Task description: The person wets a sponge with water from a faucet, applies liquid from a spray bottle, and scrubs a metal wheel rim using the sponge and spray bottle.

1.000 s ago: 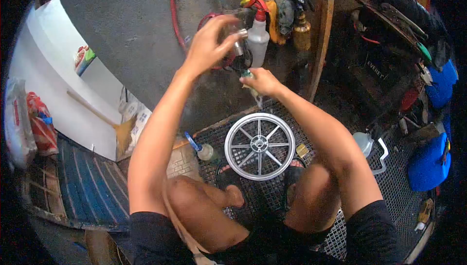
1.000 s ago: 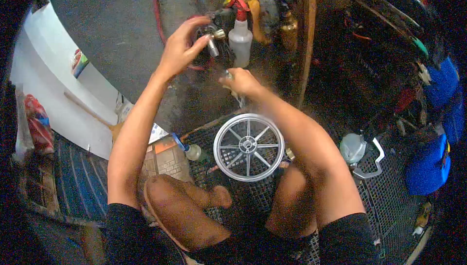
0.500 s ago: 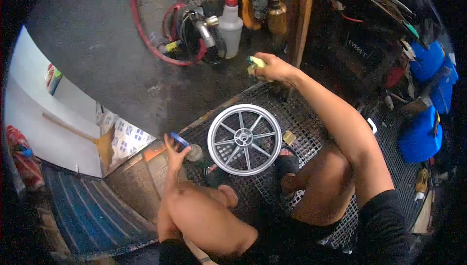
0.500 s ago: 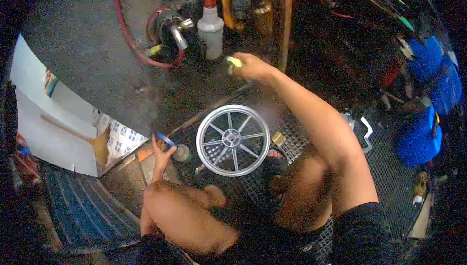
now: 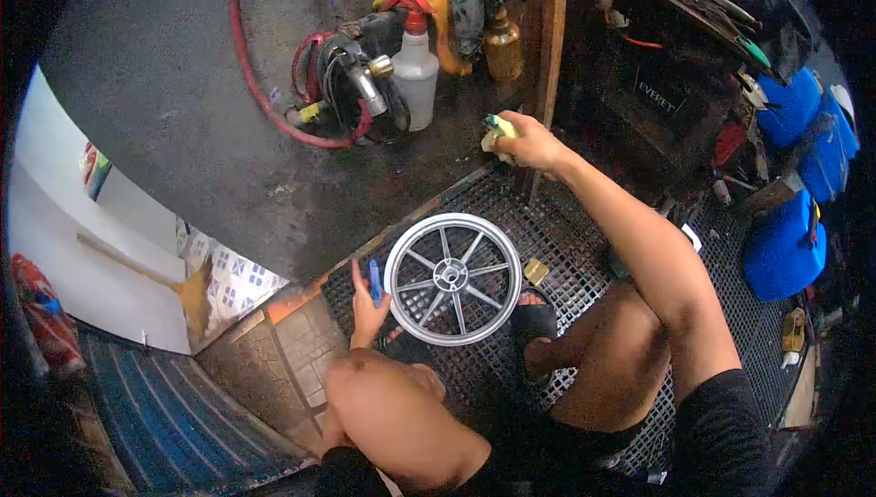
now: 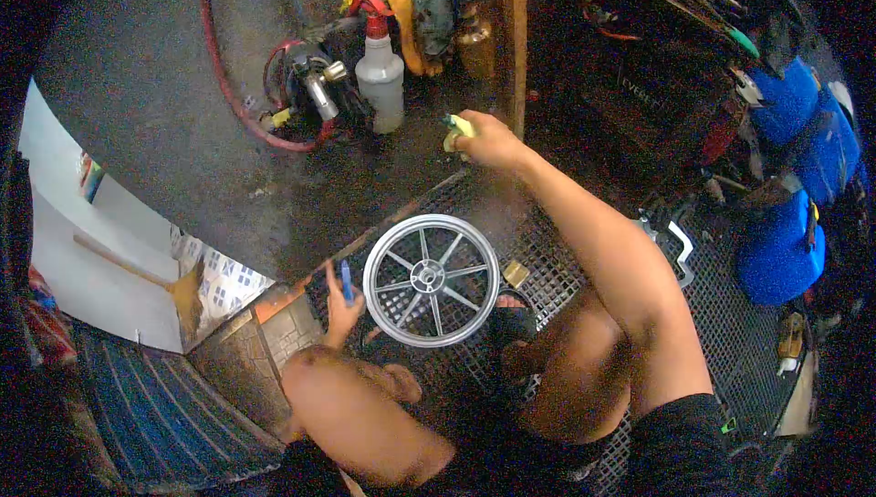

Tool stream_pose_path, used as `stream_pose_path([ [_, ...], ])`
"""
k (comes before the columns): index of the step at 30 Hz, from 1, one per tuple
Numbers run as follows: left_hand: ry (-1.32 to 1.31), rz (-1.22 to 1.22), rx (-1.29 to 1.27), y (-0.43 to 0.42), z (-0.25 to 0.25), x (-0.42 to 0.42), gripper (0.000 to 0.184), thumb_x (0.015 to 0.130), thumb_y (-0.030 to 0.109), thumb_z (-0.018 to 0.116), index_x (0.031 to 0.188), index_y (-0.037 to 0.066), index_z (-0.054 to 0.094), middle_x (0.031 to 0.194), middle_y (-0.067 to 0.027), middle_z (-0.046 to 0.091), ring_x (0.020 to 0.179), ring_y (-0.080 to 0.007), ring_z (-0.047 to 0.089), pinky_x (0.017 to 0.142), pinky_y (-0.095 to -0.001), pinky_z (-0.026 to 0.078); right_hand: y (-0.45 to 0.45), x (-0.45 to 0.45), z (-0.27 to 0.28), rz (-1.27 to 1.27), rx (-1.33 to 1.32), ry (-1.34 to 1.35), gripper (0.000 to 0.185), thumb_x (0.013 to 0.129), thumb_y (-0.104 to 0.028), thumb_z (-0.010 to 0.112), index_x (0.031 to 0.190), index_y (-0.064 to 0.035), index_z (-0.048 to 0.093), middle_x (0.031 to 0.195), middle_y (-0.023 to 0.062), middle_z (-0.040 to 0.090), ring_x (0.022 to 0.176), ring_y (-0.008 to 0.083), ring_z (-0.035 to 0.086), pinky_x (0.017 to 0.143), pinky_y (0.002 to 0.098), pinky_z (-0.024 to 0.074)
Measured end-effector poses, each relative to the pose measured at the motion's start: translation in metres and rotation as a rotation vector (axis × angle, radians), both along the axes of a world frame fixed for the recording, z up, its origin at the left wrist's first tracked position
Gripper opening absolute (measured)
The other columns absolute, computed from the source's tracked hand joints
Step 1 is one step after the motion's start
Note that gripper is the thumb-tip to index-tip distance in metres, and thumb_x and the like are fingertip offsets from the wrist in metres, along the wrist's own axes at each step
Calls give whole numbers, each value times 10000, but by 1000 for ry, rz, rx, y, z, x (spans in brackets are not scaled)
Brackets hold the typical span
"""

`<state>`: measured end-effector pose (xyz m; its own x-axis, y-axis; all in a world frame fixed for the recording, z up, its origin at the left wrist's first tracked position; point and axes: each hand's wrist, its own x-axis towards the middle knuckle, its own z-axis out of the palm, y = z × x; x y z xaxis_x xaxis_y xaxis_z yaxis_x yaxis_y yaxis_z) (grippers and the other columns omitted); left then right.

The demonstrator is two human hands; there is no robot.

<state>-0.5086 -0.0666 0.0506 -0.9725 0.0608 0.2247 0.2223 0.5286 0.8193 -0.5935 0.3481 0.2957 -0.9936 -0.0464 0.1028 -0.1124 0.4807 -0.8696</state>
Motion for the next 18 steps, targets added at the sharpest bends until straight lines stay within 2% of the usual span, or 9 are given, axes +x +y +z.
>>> stream_pose_path([
  [3, -33, 163, 100, -8, 11, -9, 895, 790, 91, 680, 1546, 139, 204, 997, -114, 635, 804, -204, 633, 733, -339, 506, 9, -2, -3, -11, -48, -65, 324, 827, -154, 678, 1133, -68, 616, 963, 90, 686, 824, 163, 650, 726, 331, 516],
  [4, 67, 137, 285, -20, 1, -16, 756, 858, 75, 626, 1526, 120, 273, 1030, -43, 628, 767, -132, 562, 739, -298, 490, 11, -1, -5, -8, -14, -23, 331, 827, -156, 679, 1140, -69, 614, 969, 93, 688, 835, 172, 652, 737, 334, 516],
  [5, 263, 212, 230, -34, -2, -22, 613, 906, 56, 571, 1483, 112, 371, 986, 21, 601, 745, -85, 507, 722, -266, 469, 15, -2, -10, -2, 22, 22, 338, 827, -158, 680, 1147, -70, 612, 975, 96, 689, 846, 181, 653, 749, 338, 516],
  [7, 116, 452, 504, -65, -2, -25, 387, 935, 117, 542, 1321, 83, 525, 952, 7, 585, 759, -89, 512, 746, -273, 485, 15, 1, -3, -7, 100, 34, 369, 833, -154, 684, 1181, -60, 599, 995, 104, 691, 880, 200, 652, 795, 350, 515],
  [10, 19, 177, 1389, -180, -4, -2, 169, 959, 195, 497, 1060, 101, 595, 944, -21, 579, 780, -120, 540, 770, -309, 517, 14, 12, 7, -36, -23, 4, 370, 859, -116, 655, 1214, -41, 582, 999, 96, 688, 874, 181, 648, 780, 332, 523],
  [12, 314, 554, 822, -181, -26, 34, 169, 919, 291, 507, 863, 143, 565, 947, -42, 623, 886, -201, 594, 867, -412, 508, 9, 8, 4, -71, -99, -71, 360, 912, -110, 605, 1261, -38, 549, 1006, 86, 669, 861, 160, 641, 730, 300, 527],
  [14, 278, 632, 1096, -170, -42, 41, 189, 871, 331, 543, 844, 148, 577, 975, -34, 646, 972, -243, 602, 945, -479, 467, 9, 3, -6, -57, -131, -109, 325, 957, -116, 563, 1271, -40, 529, 1009, 75, 651, 844, 140, 632, 693, 279, 526],
  [16, 50, 664, 1711, -144, -40, 45, 205, 849, 357, 556, 836, 155, 589, 1025, -37, 660, 1038, -265, 595, 987, -520, 436, 12, 1, -4, 73, -144, -152, 275, 962, -111, 553, 1228, -42, 538, 995, 67, 649, 830, 136, 627, 689, 279, 523],
  [18, 1, 724, 1766, -121, -43, 42, 207, 854, 366, 547, 820, 166, 589, 1037, -43, 669, 1069, -268, 590, 990, -531, 432, 9, 1, 3, 29, -196, -90, 238, 966, -105, 543, 1195, -43, 540, 983, 62, 645, 812, 132, 620, 676, 283, 517],
])
